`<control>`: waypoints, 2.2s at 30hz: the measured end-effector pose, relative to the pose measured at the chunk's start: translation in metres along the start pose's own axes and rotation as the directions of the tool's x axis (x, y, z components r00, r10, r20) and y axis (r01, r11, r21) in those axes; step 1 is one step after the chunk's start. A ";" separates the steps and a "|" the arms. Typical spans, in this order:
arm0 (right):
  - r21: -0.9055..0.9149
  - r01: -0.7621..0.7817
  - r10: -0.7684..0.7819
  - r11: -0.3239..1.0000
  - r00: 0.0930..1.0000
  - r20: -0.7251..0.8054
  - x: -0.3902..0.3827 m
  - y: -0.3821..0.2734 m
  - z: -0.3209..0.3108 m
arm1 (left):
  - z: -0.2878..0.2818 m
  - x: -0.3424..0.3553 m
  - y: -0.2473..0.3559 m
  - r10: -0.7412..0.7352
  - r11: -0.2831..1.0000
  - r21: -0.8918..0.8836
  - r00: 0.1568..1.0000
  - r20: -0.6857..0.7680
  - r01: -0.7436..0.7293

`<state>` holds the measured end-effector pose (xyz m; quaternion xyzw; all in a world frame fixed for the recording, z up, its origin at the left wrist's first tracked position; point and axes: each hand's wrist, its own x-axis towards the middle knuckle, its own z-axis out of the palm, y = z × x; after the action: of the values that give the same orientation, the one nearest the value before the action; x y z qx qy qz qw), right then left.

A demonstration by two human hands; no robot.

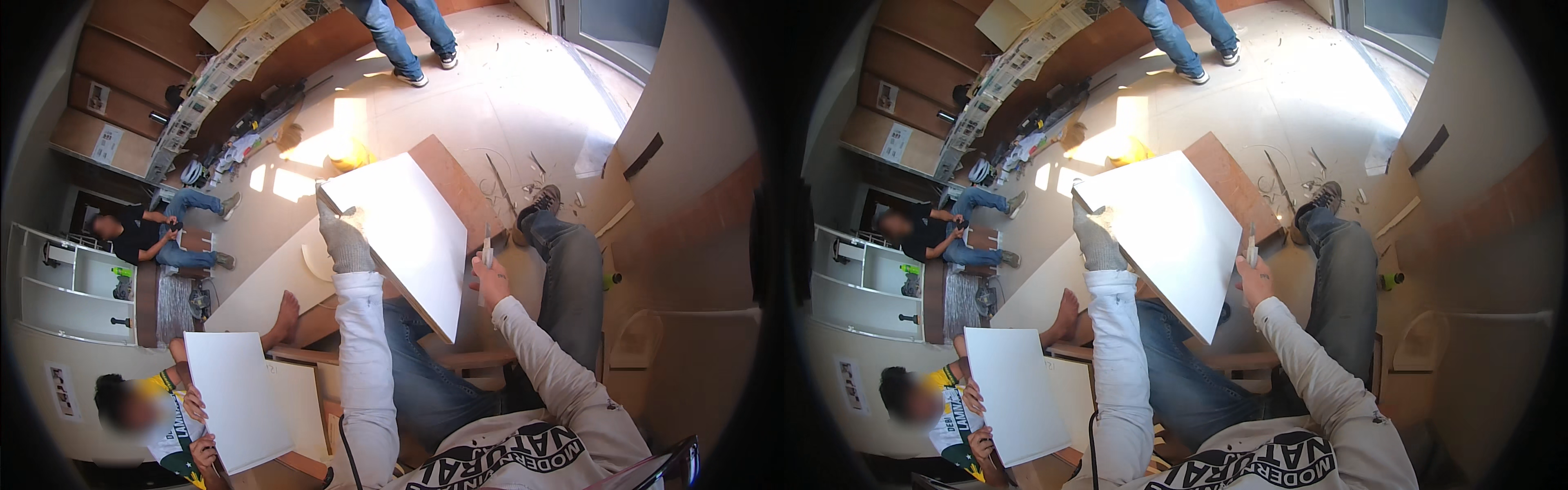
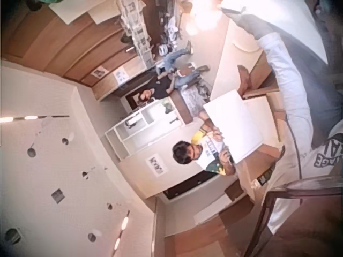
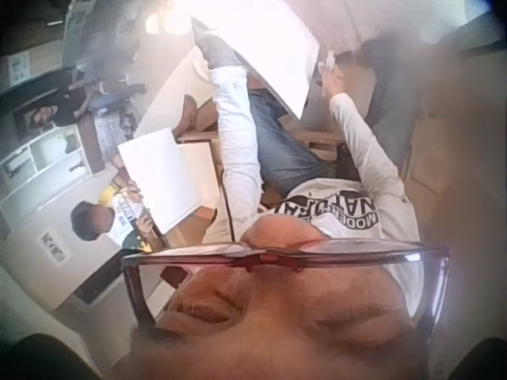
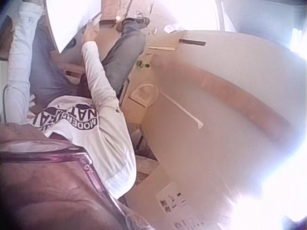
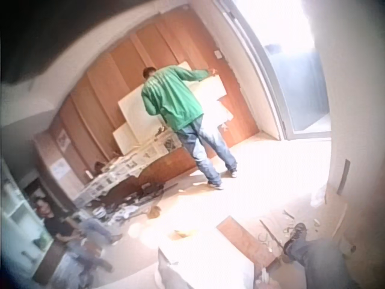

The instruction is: The person sits on the floor and uses a utility knife to cut a white rectangular board. They score the board along a straight line, snap it apart, and then cut the separated pieces further. Other people are visible in the background, also handling similar boards.

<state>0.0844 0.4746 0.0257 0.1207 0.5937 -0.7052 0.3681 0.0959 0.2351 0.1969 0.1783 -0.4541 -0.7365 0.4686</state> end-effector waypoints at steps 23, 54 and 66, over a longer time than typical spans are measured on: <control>-0.124 0.942 -0.797 0.312 0.330 0.507 -0.001 -0.205 0.071 | 0.043 -0.045 0.039 -0.255 0.669 0.735 0.897 0.362 -0.107; 0.134 0.792 -0.790 0.596 0.547 0.278 0.075 -0.234 0.058 | -0.112 -0.139 -0.043 -0.647 0.071 0.923 0.688 0.330 -0.377; 0.259 0.646 -0.695 0.717 0.635 0.338 0.099 -0.263 0.029 | -0.053 -0.183 -0.123 -0.318 0.289 0.918 0.877 0.360 -0.273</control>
<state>-0.1518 0.4166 0.1701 -0.2394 0.4628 -0.8324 0.1885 0.1584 0.3831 0.0362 0.2398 -0.8992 -0.3428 0.1280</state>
